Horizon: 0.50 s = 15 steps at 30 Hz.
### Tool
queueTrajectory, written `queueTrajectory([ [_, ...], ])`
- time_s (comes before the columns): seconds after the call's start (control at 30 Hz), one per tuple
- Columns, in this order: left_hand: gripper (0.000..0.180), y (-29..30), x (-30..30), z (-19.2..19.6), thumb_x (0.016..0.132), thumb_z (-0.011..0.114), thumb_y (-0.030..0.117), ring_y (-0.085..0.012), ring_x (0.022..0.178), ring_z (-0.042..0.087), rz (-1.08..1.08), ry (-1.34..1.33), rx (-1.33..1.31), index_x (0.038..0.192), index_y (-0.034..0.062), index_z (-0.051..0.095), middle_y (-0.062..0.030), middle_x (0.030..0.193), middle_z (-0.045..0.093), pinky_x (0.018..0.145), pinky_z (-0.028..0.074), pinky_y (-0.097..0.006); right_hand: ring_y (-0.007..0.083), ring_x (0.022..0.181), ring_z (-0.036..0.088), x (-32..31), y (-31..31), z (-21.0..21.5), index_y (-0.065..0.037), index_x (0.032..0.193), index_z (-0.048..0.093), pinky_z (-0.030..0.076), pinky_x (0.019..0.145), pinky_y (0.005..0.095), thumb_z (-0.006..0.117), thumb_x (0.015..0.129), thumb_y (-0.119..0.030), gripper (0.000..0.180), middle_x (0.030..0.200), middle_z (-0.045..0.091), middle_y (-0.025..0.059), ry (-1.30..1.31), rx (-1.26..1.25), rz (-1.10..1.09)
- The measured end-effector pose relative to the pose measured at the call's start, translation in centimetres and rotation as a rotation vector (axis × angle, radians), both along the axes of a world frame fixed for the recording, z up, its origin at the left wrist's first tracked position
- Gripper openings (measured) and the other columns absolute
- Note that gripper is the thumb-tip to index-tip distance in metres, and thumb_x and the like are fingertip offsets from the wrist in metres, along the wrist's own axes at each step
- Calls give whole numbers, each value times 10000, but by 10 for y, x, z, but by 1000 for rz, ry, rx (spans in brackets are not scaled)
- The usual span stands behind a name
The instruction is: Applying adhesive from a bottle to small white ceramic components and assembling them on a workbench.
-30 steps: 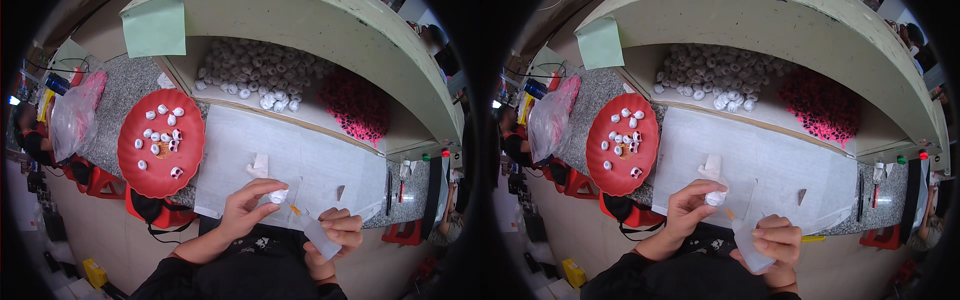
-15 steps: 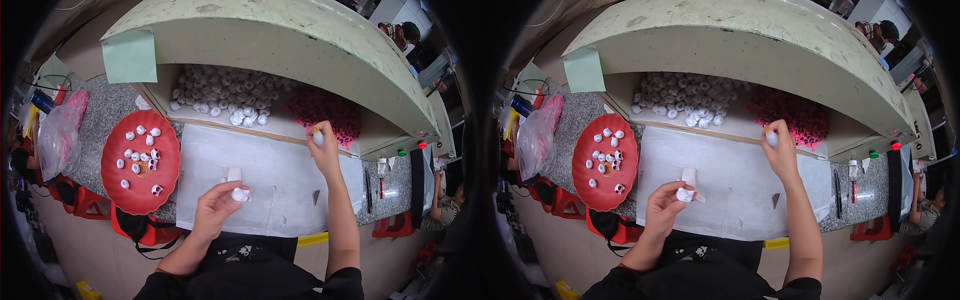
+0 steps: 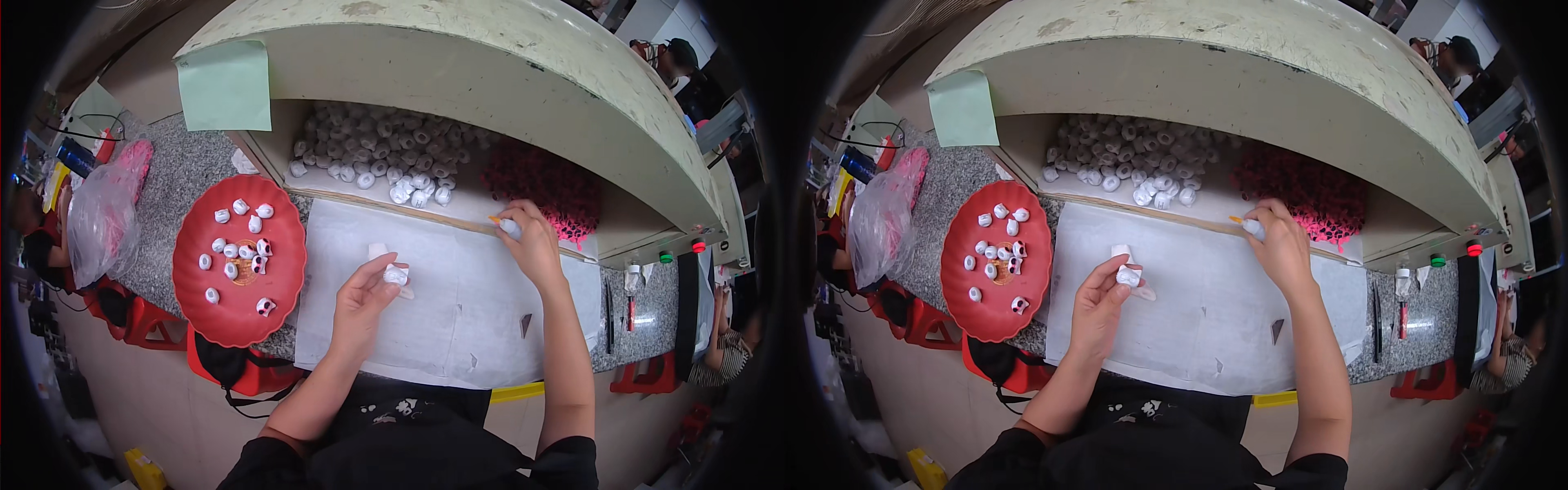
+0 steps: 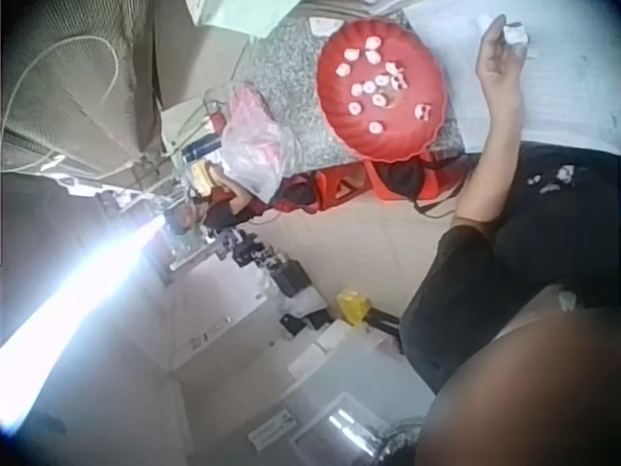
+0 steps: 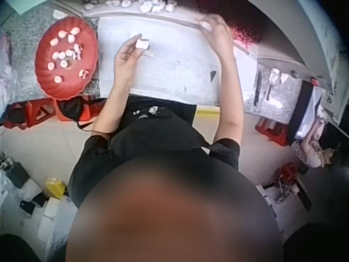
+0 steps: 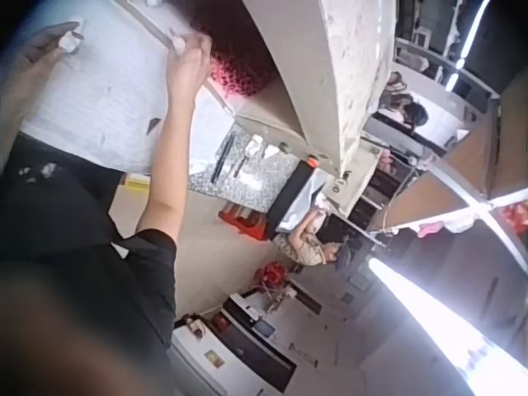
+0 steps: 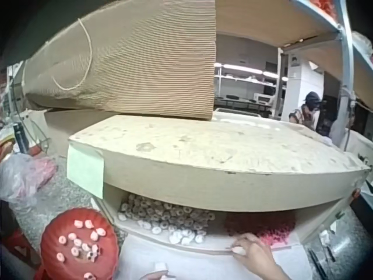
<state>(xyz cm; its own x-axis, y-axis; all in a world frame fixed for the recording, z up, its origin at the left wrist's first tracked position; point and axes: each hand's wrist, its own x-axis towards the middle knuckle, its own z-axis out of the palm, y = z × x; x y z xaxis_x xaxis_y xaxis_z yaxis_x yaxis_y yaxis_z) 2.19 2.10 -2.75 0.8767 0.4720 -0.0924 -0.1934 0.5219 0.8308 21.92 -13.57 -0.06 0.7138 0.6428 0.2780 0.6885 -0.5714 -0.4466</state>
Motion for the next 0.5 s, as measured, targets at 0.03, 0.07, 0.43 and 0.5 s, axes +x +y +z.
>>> queueTrajectory([
  [0.03, 349, 1, -2, 1, 757, 507, -23, -143, 943, 492, 3, -33, -26, 1101, -7, 451, -102, 1010, 530, 833, 375, -269, 279, 746, 540, -4, -3, 0, -19, 803, 574, 427, 647, 343, 602, 621, -5, 185, 850, 539, 94, 6, 6, 15],
  [0.07, 349, 1, -4, 2, 757, 507, -23, -143, 943, 492, 3, -33, -26, 1101, -7, 451, -102, 1010, 530, 833, 375, -269, 279, 746, 540, -5, -5, -1, -19, 803, 574, 427, 647, 343, 602, 621, -5, 185, 850, 539, 94, 6, 6, 14],
  [0.43, 366, -6, -15, 7, 746, 522, -16, -166, 999, 473, -56, -117, -14, 1104, -7, 445, -121, 1050, 517, 871, 350, -283, 137, 623, 547, -55, -11, 6, -8, 777, 571, 423, 568, 248, 614, 639, 55, 157, 685, 581, 66, 210, 324, -2],
  [0.5, 366, -14, -13, 13, 745, 535, 7, -196, 1004, 475, -60, -120, -19, 1100, 2, 448, -123, 1030, 527, 883, 340, -311, 99, 652, 553, -90, -5, 20, -2, 751, 583, 430, 606, 222, 631, 669, -6, 95, 715, 601, 58, 538, 399, 31],
])
